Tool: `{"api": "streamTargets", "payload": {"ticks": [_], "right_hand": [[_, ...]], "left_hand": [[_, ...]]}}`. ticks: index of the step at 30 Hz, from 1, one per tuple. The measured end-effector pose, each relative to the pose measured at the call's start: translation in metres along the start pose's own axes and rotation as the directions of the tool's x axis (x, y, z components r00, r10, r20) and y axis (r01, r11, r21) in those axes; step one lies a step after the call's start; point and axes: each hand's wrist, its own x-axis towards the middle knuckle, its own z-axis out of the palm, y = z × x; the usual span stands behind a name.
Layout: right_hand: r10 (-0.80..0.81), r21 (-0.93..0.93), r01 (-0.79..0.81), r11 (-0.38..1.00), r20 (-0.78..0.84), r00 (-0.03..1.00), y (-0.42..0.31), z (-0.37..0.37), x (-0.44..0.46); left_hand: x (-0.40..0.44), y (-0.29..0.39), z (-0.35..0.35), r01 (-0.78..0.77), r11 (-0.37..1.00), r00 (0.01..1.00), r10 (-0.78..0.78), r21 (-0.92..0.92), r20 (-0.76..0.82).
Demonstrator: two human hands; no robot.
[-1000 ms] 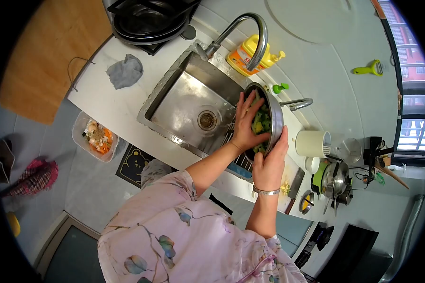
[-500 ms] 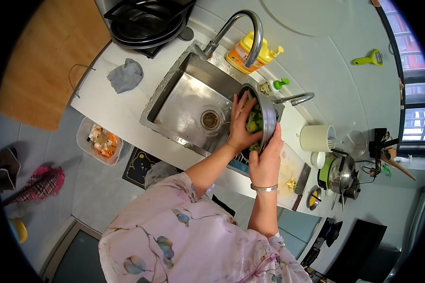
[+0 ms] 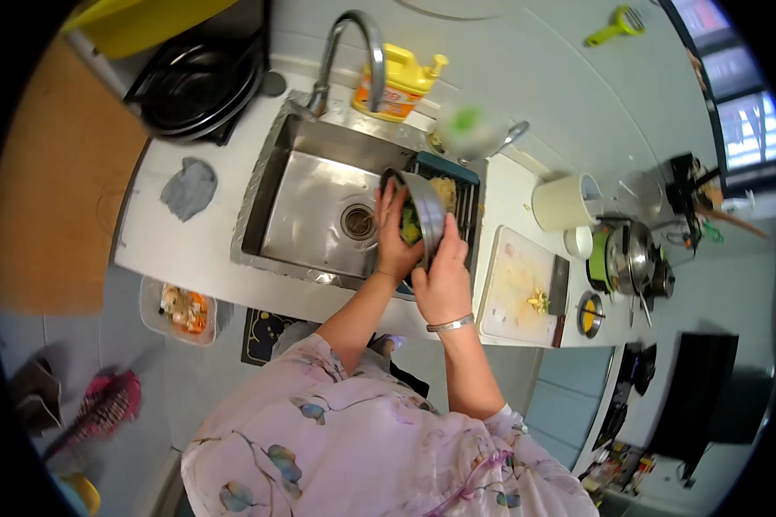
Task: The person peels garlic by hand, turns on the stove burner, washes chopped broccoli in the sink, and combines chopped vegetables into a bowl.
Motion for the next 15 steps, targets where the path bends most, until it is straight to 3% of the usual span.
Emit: {"api": "streamTargets", "payload": {"ticks": [1, 3, 7, 9, 13, 14, 15], "right_hand": [[0.004, 0.014, -0.004, 1.000, -0.002, 1.000, 0.003, 0.001, -0.001], [0.058, 0.002, -0.059, 0.998, 0.017, 0.998, 0.006, 0.004, -0.001], [0.258, 0.070, -0.267, 0.961, 0.119, 0.959, 0.007, 0.009, -0.001], [0.260, 0.118, -0.278, 0.953, 0.144, 0.955, 0.011, 0.016, -0.001], [0.096, 0.106, -0.100, 0.989, 0.041, 0.995, 0.041, 0.065, 0.003], [0.058, 0.091, -0.059, 0.994, 0.015, 0.998, 0.045, 0.060, 0.004], [0.131, 0.211, -0.153, 0.966, 0.112, 0.985, 0.047, 0.056, 0.003]], "left_hand": [[-0.002, 0.003, 0.000, 0.039, 0.999, 0.999, -0.039, 0.007, 0.015], [-0.006, -0.011, 0.003, -0.039, 0.995, 0.998, 0.036, 0.089, 0.043], [-0.032, -0.036, 0.005, -0.035, 0.998, 0.998, 0.038, -0.060, 0.059], [-0.039, -0.046, 0.001, 0.015, 0.992, 0.995, -0.003, -0.122, 0.099], [-0.038, -0.059, -0.008, 0.242, 0.903, 0.965, -0.186, -0.356, 0.184], [-0.034, -0.058, -0.011, 0.233, 0.912, 0.967, -0.179, -0.339, 0.183], [-0.031, -0.056, -0.015, 0.094, 0.978, 0.983, -0.062, -0.184, 0.170]]}}
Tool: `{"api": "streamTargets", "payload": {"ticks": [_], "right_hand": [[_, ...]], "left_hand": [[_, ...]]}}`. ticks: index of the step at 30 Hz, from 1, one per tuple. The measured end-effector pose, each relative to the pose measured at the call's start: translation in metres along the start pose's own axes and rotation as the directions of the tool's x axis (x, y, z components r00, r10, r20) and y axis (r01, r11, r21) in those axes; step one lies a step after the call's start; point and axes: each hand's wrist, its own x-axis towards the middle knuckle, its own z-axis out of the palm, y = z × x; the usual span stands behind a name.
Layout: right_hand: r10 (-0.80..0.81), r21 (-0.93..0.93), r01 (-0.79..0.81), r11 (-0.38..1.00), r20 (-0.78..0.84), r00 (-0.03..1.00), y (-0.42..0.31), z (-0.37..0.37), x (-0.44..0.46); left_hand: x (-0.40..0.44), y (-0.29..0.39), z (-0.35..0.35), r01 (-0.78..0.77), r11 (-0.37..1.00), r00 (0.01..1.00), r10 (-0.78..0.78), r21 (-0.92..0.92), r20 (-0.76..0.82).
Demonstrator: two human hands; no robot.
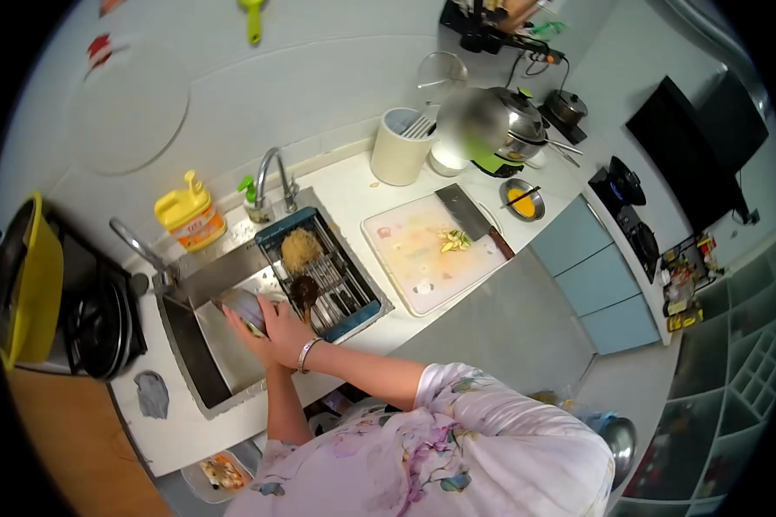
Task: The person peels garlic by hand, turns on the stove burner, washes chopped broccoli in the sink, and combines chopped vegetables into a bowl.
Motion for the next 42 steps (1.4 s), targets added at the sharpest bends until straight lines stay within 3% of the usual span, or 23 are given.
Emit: {"api": "streamTargets", "payload": {"ticks": [1, 2, 3, 5, 6, 7, 8, 10, 12, 16, 18, 21, 22, 26, 28, 30, 31, 34, 38, 40, 41, 42], "right_hand": [[0.071, 0.124, -0.082, 0.989, 0.087, 0.994, -0.001, -0.009, -0.004], [0.064, 0.144, -0.073, 0.987, 0.064, 0.996, 0.008, -0.013, -0.004], [0.077, 0.346, -0.108, 0.932, 0.102, 0.992, 0.024, -0.017, -0.006], [0.098, 0.718, -0.214, 0.662, 0.200, 0.975, 0.041, -0.045, -0.021], [0.091, 0.734, -0.198, 0.650, 0.183, 0.979, 0.055, -0.058, -0.033], [0.134, 0.827, -0.287, 0.484, 0.254, 0.958, 0.072, -0.068, -0.044], [0.156, 0.882, -0.364, 0.299, 0.331, 0.931, 0.091, -0.076, -0.055], [0.053, 0.962, -0.257, 0.094, 0.253, 0.966, 0.154, -0.071, -0.074], [-0.026, 0.954, -0.294, -0.052, 0.293, 0.956, 0.211, -0.097, -0.104], [0.049, 0.963, -0.122, -0.240, 0.137, 0.989, 0.310, -0.171, -0.188], [0.181, 0.966, -0.009, -0.259, 0.057, 0.982, 0.338, -0.201, -0.210], [0.351, 0.974, 0.148, -0.170, -0.081, 0.933, 0.382, -0.262, -0.248], [0.422, 0.976, 0.177, -0.130, -0.108, 0.900, 0.397, -0.283, -0.265], [0.637, 0.957, 0.289, 0.021, -0.236, 0.734, 0.468, -0.350, -0.328], [0.685, 0.954, 0.295, 0.063, -0.256, 0.682, 0.496, -0.376, -0.353], [0.770, 0.905, 0.414, 0.096, -0.331, 0.545, 0.519, -0.404, -0.372], [0.744, 0.912, 0.407, 0.043, -0.301, 0.596, 0.547, -0.413, -0.383], [0.772, 0.904, 0.426, 0.050, -0.305, 0.558, 0.607, -0.441, -0.400], [0.776, 0.902, 0.428, 0.050, -0.305, 0.552, 0.684, -0.485, -0.403], [0.802, 0.879, 0.477, -0.018, -0.272, 0.532, 0.714, -0.505, -0.402], [0.810, 0.881, 0.470, -0.047, -0.242, 0.535, 0.730, -0.516, -0.401], [0.805, 0.886, 0.462, -0.042, -0.244, 0.541, 0.746, -0.529, -0.400]], "left_hand": [[0.005, 0.017, -0.006, -0.292, 0.790, 0.947, 0.319, 0.540, 0.045], [0.005, 0.030, -0.007, -0.321, 0.779, 0.938, 0.341, 0.539, 0.065], [0.003, 0.043, -0.006, -0.295, 0.736, 0.954, 0.261, 0.609, 0.146], [0.000, 0.078, 0.009, -0.205, 0.588, 0.971, 0.020, 0.782, 0.240], [-0.004, 0.102, 0.023, -0.230, 0.577, 0.966, 0.036, 0.784, 0.257], [-0.008, 0.128, 0.041, -0.330, 0.453, 0.921, -0.037, 0.828, 0.387], [-0.014, 0.152, 0.060, -0.434, 0.325, 0.860, -0.127, 0.840, 0.494], [-0.033, 0.192, 0.106, -0.494, 0.329, 0.823, -0.123, 0.805, 0.555], [-0.057, 0.223, 0.155, -0.600, 0.418, 0.685, -0.172, 0.682, 0.708], [-0.121, 0.253, 0.273, -0.712, 0.610, 0.429, -0.016, 0.349, 0.903], [-0.152, 0.251, 0.335, -0.655, 0.715, 0.361, 0.013, 0.244, 0.933], [-0.187, 0.250, 0.426, -0.615, 0.788, 0.253, 0.158, 0.032, 0.954], [-0.194, 0.247, 0.453, -0.578, 0.813, 0.223, 0.238, -0.069, 0.945], [-0.225, 0.246, 0.556, -0.383, 0.896, 0.176, 0.310, -0.225, 0.934], [-0.243, 0.239, 0.604, -0.296, 0.926, 0.180, 0.294, -0.233, 0.939], [-0.262, 0.230, 0.650, -0.240, 0.949, 0.144, 0.243, -0.204, 0.959], [-0.274, 0.222, 0.672, -0.228, 0.950, 0.139, 0.251, -0.216, 0.958], [-0.310, 0.188, 0.739, -0.171, 0.972, 0.162, 0.190, -0.162, 0.968], [-0.344, 0.144, 0.818, -0.246, 0.963, 0.270, 0.177, -0.110, 0.947], [-0.361, 0.127, 0.844, -0.014, 0.989, 0.253, -0.141, 0.149, 0.957], [-0.368, 0.122, 0.858, 0.083, 0.981, 0.187, -0.186, 0.173, 0.965], [-0.373, 0.116, 0.874, 0.089, 0.982, 0.199, -0.184, 0.169, 0.963]]}}
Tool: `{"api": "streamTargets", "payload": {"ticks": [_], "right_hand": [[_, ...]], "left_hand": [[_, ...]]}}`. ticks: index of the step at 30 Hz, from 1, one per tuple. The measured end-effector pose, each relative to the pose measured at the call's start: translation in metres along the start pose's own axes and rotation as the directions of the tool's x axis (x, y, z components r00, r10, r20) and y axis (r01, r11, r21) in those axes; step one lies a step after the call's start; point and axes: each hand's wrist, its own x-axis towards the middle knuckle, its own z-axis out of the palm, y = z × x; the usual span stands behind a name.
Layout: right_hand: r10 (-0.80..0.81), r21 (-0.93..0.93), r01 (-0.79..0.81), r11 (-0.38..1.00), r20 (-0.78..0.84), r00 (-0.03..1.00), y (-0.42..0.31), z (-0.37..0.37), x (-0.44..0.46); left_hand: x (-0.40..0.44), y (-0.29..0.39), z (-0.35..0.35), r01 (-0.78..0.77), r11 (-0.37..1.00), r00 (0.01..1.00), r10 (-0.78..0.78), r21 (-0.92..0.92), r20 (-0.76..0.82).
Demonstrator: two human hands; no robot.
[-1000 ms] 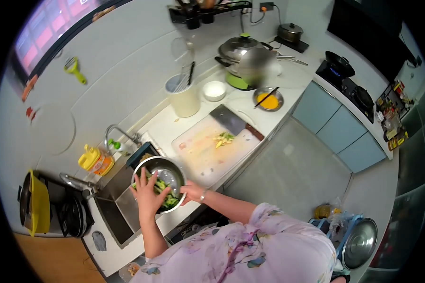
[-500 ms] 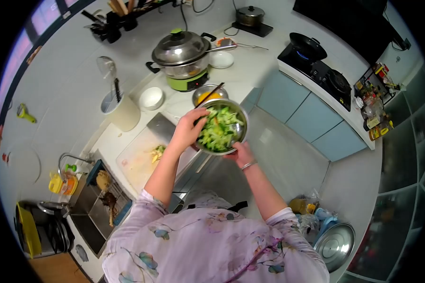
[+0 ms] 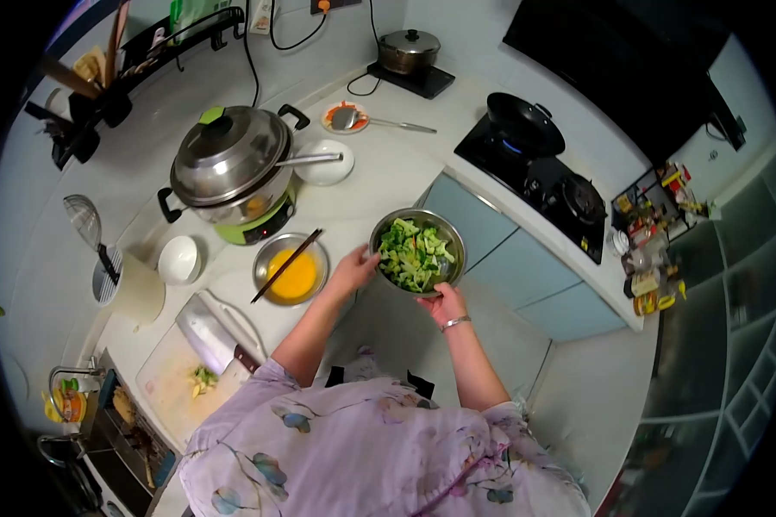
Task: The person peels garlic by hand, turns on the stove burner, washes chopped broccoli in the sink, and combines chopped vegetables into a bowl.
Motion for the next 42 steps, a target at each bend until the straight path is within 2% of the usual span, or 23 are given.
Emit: {"api": "streamTargets", "payload": {"ticks": [1, 2, 3, 5, 8, 9, 12, 14, 16, 18, 20, 22, 24, 26, 28, 30, 32, 34, 36, 38, 39, 40, 42], "right_hand": [[0.022, 0.017, -0.022, 1.000, -0.004, 1.000, -0.009, -0.003, 0.011], [0.047, 0.031, -0.047, 0.998, -0.002, 0.999, -0.019, -0.005, 0.024], [0.068, 0.021, -0.068, 0.997, 0.001, 0.998, -0.025, -0.016, 0.041], [0.095, 0.008, -0.095, 0.995, 0.020, 0.995, -0.040, -0.026, 0.068], [0.172, -0.007, -0.172, 0.985, 0.032, 0.985, -0.062, -0.030, 0.117], [0.213, -0.049, -0.213, 0.976, 0.014, 0.977, -0.067, -0.030, 0.136], [0.303, -0.151, -0.296, 0.943, 0.023, 0.953, -0.078, -0.033, 0.197], [0.302, -0.244, -0.290, 0.925, 0.013, 0.953, -0.091, -0.019, 0.233], [0.324, -0.331, -0.288, 0.899, 0.058, 0.944, -0.106, -0.013, 0.258], [0.093, -0.563, -0.105, 0.820, -0.051, 0.994, -0.118, -0.009, 0.280], [0.082, -0.626, -0.079, 0.776, -0.024, 0.996, -0.136, -0.005, 0.305], [-0.013, -0.725, 0.133, 0.676, 0.168, 0.986, -0.146, -0.002, 0.332], [0.010, -0.717, 0.122, 0.686, 0.177, 0.984, -0.155, 0.013, 0.348], [-0.056, -0.754, 0.222, 0.618, 0.240, 0.969, -0.158, 0.029, 0.367], [-0.044, -0.762, 0.234, 0.603, 0.261, 0.964, -0.158, 0.042, 0.392], [-0.149, -0.743, 0.372, 0.557, 0.351, 0.925, -0.147, 0.047, 0.430], [-0.171, -0.741, 0.379, 0.554, 0.344, 0.923, -0.150, 0.064, 0.447], [-0.277, -0.849, 0.422, 0.319, 0.342, 0.898, -0.153, 0.078, 0.466], [-0.275, -0.880, 0.373, 0.293, 0.297, 0.915, -0.154, 0.086, 0.482], [-0.356, -0.883, 0.468, -0.032, 0.447, 0.820, -0.153, 0.089, 0.504], [-0.353, -0.873, 0.461, -0.159, 0.487, 0.799, -0.155, 0.090, 0.516], [-0.348, -0.873, 0.461, -0.161, 0.487, 0.801, -0.159, 0.092, 0.526], [-0.190, -0.882, 0.326, -0.340, 0.404, 0.895, -0.168, 0.098, 0.539]], "left_hand": [[0.008, 0.005, 0.008, 0.205, 0.959, 0.972, -0.175, -0.198, 0.157], [0.019, 0.010, 0.016, 0.411, 0.839, 0.895, -0.298, -0.355, 0.333], [0.031, 0.012, 0.024, 0.405, 0.836, 0.902, -0.300, -0.370, 0.310], [0.053, 0.014, 0.038, 0.593, 0.638, 0.798, -0.386, -0.491, 0.462], [0.085, 0.020, 0.054, 0.571, 0.624, 0.821, -0.447, -0.534, 0.355], [0.094, 0.023, 0.060, 0.539, 0.644, 0.838, -0.477, -0.543, 0.265], [0.129, 0.016, 0.069, 0.503, 0.621, 0.829, -0.543, -0.601, 0.133], [0.155, 0.003, 0.075, 0.467, 0.604, 0.831, -0.550, -0.646, 0.086], [0.183, -0.005, 0.083, 0.370, 0.583, 0.820, -0.571, -0.723, -0.041], [0.212, -0.015, 0.088, 0.334, 0.570, 0.795, -0.598, -0.751, -0.100], [0.238, -0.021, 0.091, 0.318, 0.579, 0.780, -0.610, -0.751, -0.140], [0.261, -0.025, 0.094, 0.295, 0.549, 0.747, -0.642, -0.782, -0.169], [0.278, -0.030, 0.098, 0.261, 0.534, 0.727, -0.657, -0.804, -0.200], [0.293, -0.029, 0.100, 0.250, 0.507, 0.712, -0.673, -0.825, -0.198], [0.304, -0.032, 0.100, 0.242, 0.498, 0.702, -0.682, -0.833, -0.204], [0.316, -0.042, 0.100, 0.246, 0.472, 0.690, -0.699, -0.847, -0.190], [0.323, -0.042, 0.100, 0.230, 0.446, 0.666, -0.720, -0.865, -0.194], [0.327, -0.046, 0.095, 0.220, 0.422, 0.648, -0.737, -0.880, -0.192], [0.326, -0.057, 0.098, 0.238, 0.448, 0.669, -0.719, -0.862, -0.189], [0.323, -0.055, 0.096, 0.249, 0.453, 0.667, -0.721, -0.856, -0.188], [0.320, -0.049, 0.093, 0.268, 0.450, 0.665, -0.726, -0.852, -0.175], [0.320, -0.046, 0.089, 0.289, 0.445, 0.661, -0.733, -0.848, -0.160], [0.321, -0.050, 0.082, 0.312, 0.403, 0.656, -0.747, -0.860, -0.112]]}}
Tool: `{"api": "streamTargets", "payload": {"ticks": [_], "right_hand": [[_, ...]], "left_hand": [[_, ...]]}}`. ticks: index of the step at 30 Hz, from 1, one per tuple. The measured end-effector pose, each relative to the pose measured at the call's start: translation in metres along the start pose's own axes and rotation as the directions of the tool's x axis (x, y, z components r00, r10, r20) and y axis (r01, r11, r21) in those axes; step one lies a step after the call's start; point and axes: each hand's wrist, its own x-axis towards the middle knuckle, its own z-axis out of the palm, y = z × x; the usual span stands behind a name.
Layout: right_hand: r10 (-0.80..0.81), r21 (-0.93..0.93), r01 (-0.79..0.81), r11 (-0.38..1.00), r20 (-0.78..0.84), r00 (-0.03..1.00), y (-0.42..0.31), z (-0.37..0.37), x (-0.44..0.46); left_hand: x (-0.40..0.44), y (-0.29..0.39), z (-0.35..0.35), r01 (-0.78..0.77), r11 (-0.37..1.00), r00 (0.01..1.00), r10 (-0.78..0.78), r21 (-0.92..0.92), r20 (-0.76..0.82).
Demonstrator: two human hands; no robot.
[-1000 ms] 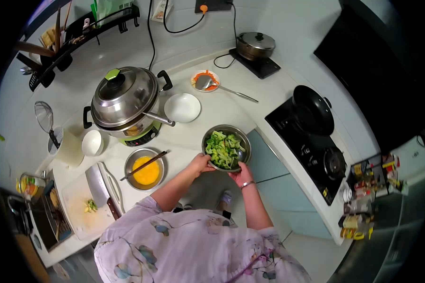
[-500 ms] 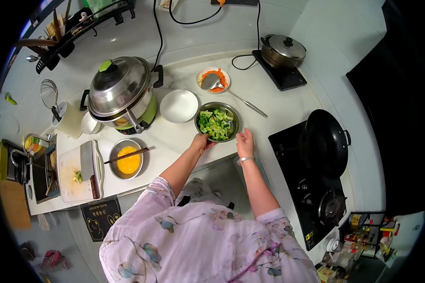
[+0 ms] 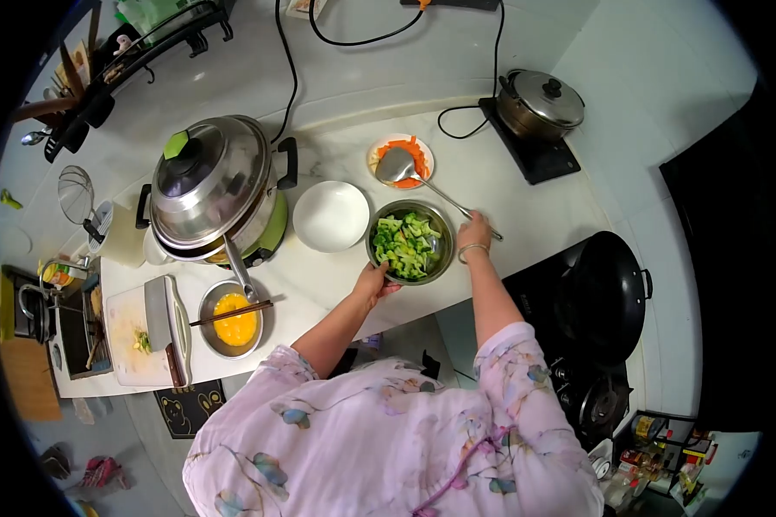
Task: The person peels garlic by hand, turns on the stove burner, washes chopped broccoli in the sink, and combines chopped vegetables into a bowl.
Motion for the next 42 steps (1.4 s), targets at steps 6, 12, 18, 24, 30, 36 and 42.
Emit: {"api": "streamTargets", "payload": {"ticks": [6, 12, 18, 24, 30, 36, 42], "right_hand": [[0.000, -0.352, 0.024, 0.936, 0.068, 0.998, 0.017, 0.017, 0.037], [-0.016, -0.459, 0.093, 0.884, 0.169, 0.986, 0.028, 0.028, 0.054], [-0.048, -0.322, 0.062, 0.945, 0.051, 0.998, 0.043, 0.046, 0.064], [0.039, -0.120, -0.015, 0.993, 0.207, 0.978, 0.045, 0.015, 0.064], [0.060, -0.026, -0.057, 0.998, 0.144, 0.988, 0.034, -0.026, 0.055], [0.157, 0.204, -0.204, 0.957, 0.225, 0.962, 0.010, -0.029, 0.037], [0.213, 0.644, -0.255, 0.722, 0.144, 0.966, -0.024, -0.001, -0.020]], "left_hand": [[-0.002, 0.009, -0.005, 0.039, 0.996, 0.996, -0.045, 0.083, 0.073], [-0.007, 0.008, 0.002, 0.068, 0.997, 0.996, -0.070, 0.038, 0.054], [-0.008, 0.005, 0.010, 0.047, 0.999, 0.998, -0.047, 0.015, 0.030], [-0.003, -0.003, 0.017, 0.011, 1.000, 0.999, -0.011, 0.009, 0.036], [0.000, -0.004, 0.034, -0.023, 0.998, 1.000, 0.024, -0.059, 0.020], [0.005, 0.006, 0.023, 0.025, 0.968, 0.991, -0.056, 0.248, 0.120], [-0.006, 0.078, 0.009, -0.337, 0.584, 0.880, 0.475, 0.738, 0.026]]}}
